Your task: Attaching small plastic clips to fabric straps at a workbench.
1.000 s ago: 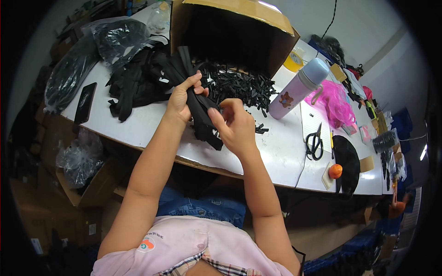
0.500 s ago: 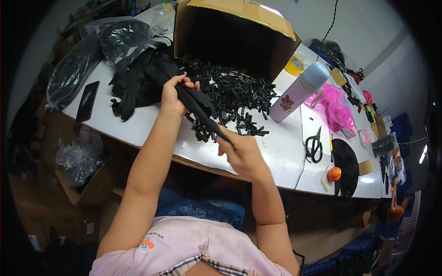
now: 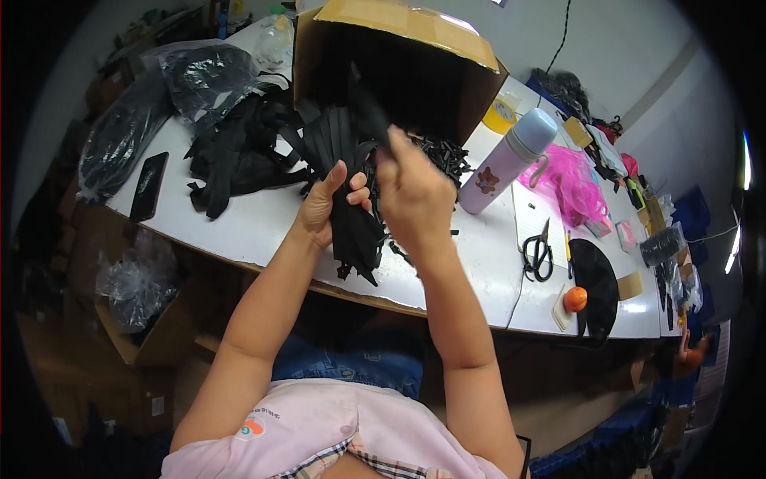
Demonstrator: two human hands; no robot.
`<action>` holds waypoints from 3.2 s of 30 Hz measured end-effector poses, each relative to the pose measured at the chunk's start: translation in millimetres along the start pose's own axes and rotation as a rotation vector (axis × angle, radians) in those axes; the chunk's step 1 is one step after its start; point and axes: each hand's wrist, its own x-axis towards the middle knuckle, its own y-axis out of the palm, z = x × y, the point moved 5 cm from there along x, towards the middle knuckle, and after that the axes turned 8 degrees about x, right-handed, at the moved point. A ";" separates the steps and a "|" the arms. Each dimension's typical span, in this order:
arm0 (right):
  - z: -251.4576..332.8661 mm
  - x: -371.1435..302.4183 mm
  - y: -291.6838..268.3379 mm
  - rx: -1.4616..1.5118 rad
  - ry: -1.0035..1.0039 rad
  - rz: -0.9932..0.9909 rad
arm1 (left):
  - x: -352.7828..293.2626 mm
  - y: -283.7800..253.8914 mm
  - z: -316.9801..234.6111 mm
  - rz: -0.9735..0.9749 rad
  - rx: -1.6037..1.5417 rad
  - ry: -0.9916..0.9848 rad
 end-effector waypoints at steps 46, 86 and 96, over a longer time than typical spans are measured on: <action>-19.9 -142.9 0.3 0.972 0.955 -0.010 | -129.3 -11.3 57.4 -0.132 0.774 -0.249; 9.1 -148.8 -9.3 0.730 0.729 0.404 | -144.6 -10.2 47.4 -0.396 1.118 0.040; 6.7 -164.1 1.8 0.778 0.750 0.386 | -143.9 -13.6 55.5 -0.347 0.817 -0.033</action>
